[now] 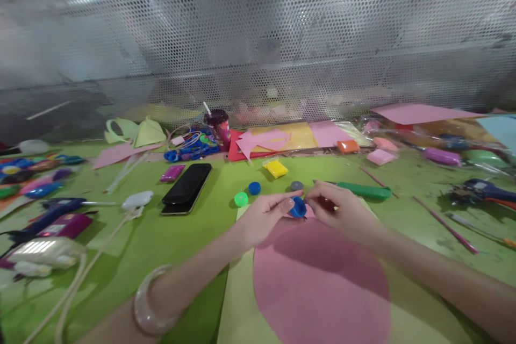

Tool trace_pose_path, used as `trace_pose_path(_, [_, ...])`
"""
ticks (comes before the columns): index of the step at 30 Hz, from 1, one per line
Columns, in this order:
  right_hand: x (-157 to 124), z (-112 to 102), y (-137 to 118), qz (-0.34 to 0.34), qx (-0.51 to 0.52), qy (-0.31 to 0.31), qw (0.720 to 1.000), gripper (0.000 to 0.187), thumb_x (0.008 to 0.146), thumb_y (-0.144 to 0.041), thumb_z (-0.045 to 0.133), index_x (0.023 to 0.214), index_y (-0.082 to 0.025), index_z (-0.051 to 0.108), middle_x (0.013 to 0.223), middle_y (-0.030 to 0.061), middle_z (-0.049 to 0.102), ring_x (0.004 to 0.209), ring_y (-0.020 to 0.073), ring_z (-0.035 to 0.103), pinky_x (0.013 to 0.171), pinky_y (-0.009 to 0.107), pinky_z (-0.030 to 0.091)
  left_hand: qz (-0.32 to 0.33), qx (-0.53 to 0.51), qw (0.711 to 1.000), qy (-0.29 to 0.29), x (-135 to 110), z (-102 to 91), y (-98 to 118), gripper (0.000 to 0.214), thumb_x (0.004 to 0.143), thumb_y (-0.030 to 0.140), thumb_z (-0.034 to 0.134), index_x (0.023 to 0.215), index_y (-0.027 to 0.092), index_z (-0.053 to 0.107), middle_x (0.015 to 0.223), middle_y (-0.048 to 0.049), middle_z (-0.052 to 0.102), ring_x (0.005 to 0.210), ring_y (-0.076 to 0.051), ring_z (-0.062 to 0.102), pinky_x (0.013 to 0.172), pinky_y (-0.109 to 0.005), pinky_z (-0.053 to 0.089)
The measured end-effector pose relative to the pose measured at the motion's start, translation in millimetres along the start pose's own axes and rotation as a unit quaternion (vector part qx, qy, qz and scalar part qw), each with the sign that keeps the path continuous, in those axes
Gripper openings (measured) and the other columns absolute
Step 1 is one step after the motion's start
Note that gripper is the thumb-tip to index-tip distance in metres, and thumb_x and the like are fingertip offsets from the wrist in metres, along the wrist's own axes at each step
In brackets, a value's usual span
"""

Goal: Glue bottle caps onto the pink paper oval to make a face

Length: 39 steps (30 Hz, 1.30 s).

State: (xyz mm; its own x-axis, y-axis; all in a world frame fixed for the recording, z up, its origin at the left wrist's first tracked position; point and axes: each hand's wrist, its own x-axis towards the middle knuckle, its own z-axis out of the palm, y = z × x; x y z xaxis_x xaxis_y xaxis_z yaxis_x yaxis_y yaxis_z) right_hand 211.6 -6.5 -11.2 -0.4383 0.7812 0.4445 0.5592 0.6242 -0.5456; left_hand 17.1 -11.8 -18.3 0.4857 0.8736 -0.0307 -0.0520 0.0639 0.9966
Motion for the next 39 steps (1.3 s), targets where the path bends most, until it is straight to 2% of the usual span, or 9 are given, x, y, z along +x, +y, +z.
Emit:
trace_pose_path(4, [0.3, -4.3, -2.6, 0.011, 0.023, -0.048, 0.999, 0.015, 0.085, -0.022, 0.046, 0.082, -0.02, 0.06, 0.068, -0.0013, 0.054, 0.054, 0.0096, 0.048, 0.049, 0.022, 0.039, 0.004, 0.036, 0.999, 0.006, -0.6, 0.1, 3.0, 0.042, 0.087, 0.04, 0.053, 0.12, 0.016, 0.061, 0.114, -0.0099, 0.068, 0.105, -0.022, 0.063, 0.097, -0.038, 0.046])
trace_pose_path(8, [0.9, -5.1, -5.5, 0.021, 0.026, -0.05, 0.998, 0.013, 0.086, -0.025, 0.049, 0.077, -0.02, 0.057, 0.066, -0.0021, 0.052, 0.055, 0.0096, 0.048, 0.05, 0.022, 0.037, -0.003, 0.041, 0.999, 0.001, -1.1, -0.3, 4.2, 0.041, 0.087, 0.039, 0.053, 0.122, 0.017, 0.06, 0.115, -0.009, 0.067, 0.103, -0.022, 0.063, 0.097, -0.04, 0.046])
trace_pose_path(12, [1.4, -5.2, -5.8, 0.015, 0.021, -0.055, 0.998, 0.015, 0.089, -0.026, 0.047, 0.078, -0.021, 0.056, 0.071, -0.0009, 0.056, 0.059, 0.0104, 0.048, 0.052, 0.023, 0.038, -0.003, 0.065, 0.998, -0.006, -0.9, -2.7, 2.5, 0.045, 0.085, 0.042, 0.056, 0.122, 0.017, 0.059, 0.121, -0.0096, 0.064, 0.11, -0.024, 0.059, 0.1, -0.042, 0.043])
trace_pose_path(18, [2.8, -9.3, -3.6, 0.006, 0.063, -0.078, 0.995, 0.016, 0.087, -0.017, 0.044, 0.079, -0.021, 0.056, 0.077, 0.0005, 0.059, 0.066, 0.012, 0.054, 0.059, 0.024, 0.042, -0.026, 0.014, 0.999, -0.029, -0.1, -3.9, -1.1, 0.054, 0.082, 0.048, 0.057, 0.123, 0.012, 0.058, 0.108, -0.0136, 0.068, 0.093, -0.022, 0.066, 0.095, -0.043, 0.046])
trace_pose_path(21, [2.8, -9.5, -2.3, -0.006, 0.058, -0.089, 0.994, 0.016, 0.088, -0.017, 0.044, 0.082, -0.021, 0.058, 0.08, 0.0003, 0.06, 0.068, 0.0112, 0.054, 0.06, 0.023, 0.042, -0.026, 0.019, 0.999, -0.034, -0.8, -3.9, -1.0, 0.052, 0.084, 0.047, 0.056, 0.122, 0.013, 0.059, 0.107, -0.013, 0.069, 0.095, -0.022, 0.066, 0.095, -0.043, 0.046])
trace_pose_path(28, [2.6, -7.8, -4.2, -0.026, 0.008, -0.07, 0.997, 0.018, 0.09, -0.019, 0.044, 0.085, -0.022, 0.061, 0.081, 0.0009, 0.062, 0.068, 0.0119, 0.057, 0.061, 0.023, 0.044, -0.013, 0.043, 0.999, -0.014, -1.2, -3.9, 1.3, 0.05, 0.083, 0.045, 0.057, 0.123, 0.015, 0.059, 0.122, -0.0128, 0.063, 0.105, -0.024, 0.061, 0.1, -0.048, 0.04])
trace_pose_path(31, [1.8, -9.1, -5.1, -0.045, -0.009, -0.061, 0.997, 0.02, 0.091, -0.019, 0.043, 0.084, -0.022, 0.061, 0.079, 0.0009, 0.062, 0.069, 0.0118, 0.058, 0.061, 0.023, 0.045, -0.022, 0.005, 1.0, -0.019, -1.0, -2.7, 1.2, 0.052, 0.082, 0.047, 0.059, 0.122, 0.014, 0.059, 0.116, -0.0128, 0.066, 0.1, -0.022, 0.063, 0.099, -0.046, 0.042])
trace_pose_path(36, [-4.5, -5.6, -5.1, -0.115, -0.053, -0.039, 0.991, 0.02, 0.091, -0.016, 0.039, 0.09, -0.021, 0.058, 0.084, 0.0044, 0.063, 0.07, 0.0128, 0.058, 0.06, 0.024, 0.046, -0.027, -0.04, 0.998, -0.028, -1.3, -0.3, -3.8, 0.055, 0.078, 0.05, 0.062, 0.118, 0.013, 0.062, 0.109, -0.0124, 0.068, 0.094, -0.02, 0.065, 0.097, -0.043, 0.045])
trace_pose_path(39, [-5.5, -3.0, -2.3, -0.108, -0.072, -0.009, 0.991, 0.018, 0.091, -0.018, 0.038, 0.09, -0.02, 0.056, 0.086, 0.0059, 0.062, 0.071, 0.0141, 0.057, 0.062, 0.026, 0.046, -0.036, -0.037, 0.997, -0.065, -3.4, -2.8, 0.3, 0.057, 0.08, 0.052, 0.059, 0.122, 0.013, 0.06, 0.1, -0.0121, 0.07, 0.088, -0.02, 0.066, 0.093, -0.041, 0.047])
